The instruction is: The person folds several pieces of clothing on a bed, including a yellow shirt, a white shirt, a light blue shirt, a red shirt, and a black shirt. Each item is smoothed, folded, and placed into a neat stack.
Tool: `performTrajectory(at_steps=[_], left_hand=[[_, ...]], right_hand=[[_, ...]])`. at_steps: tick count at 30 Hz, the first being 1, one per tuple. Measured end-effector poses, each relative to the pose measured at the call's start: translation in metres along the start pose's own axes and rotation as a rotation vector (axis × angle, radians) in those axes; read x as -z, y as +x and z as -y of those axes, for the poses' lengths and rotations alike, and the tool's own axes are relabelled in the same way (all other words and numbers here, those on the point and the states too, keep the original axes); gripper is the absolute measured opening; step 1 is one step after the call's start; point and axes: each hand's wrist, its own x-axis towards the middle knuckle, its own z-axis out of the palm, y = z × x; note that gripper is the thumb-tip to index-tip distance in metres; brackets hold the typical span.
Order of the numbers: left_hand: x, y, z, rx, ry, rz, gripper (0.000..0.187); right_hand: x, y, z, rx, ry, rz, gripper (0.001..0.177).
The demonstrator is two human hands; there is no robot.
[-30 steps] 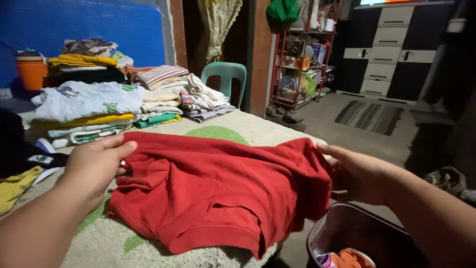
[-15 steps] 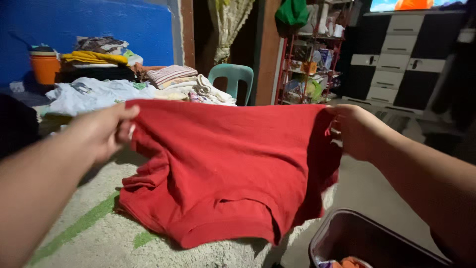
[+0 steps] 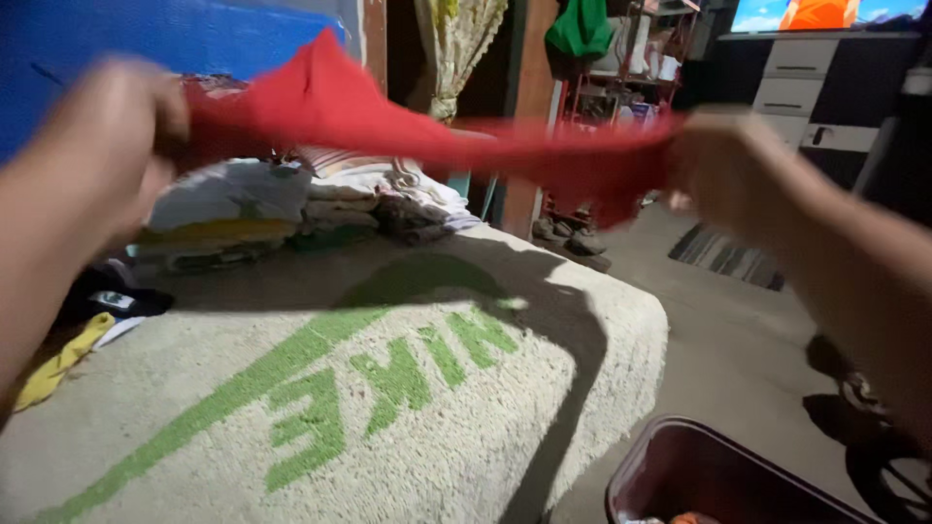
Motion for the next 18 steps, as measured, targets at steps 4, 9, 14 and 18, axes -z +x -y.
performTrajectory(at_steps=[4, 9, 14, 18], left_hand=[[0.03, -0.1, 0.027, 0.66, 0.498, 0.026, 0.019], [0.055, -0.116, 0.025, 0.749, 1.037, 0.621, 0.014], [-0.006, -0.067, -0.001, 0.542, 1.8, 0.804, 0.045], [-0.076, -0.091, 0.013, 0.454, 1.136, 0.556, 0.053]], right_hand=[[-0.021, -0.035, -0.077, -0.084, 0.252, 0.369, 0.012], [-0.017, -0.035, -0.112, -0.148, 0.059, 0.89, 0.036], [-0.033, -0.001, -0.1, -0.285, -0.174, 0.208, 0.044], [-0.07, -0.004, -0.093, -0.382, -0.144, 0.093, 0.052]])
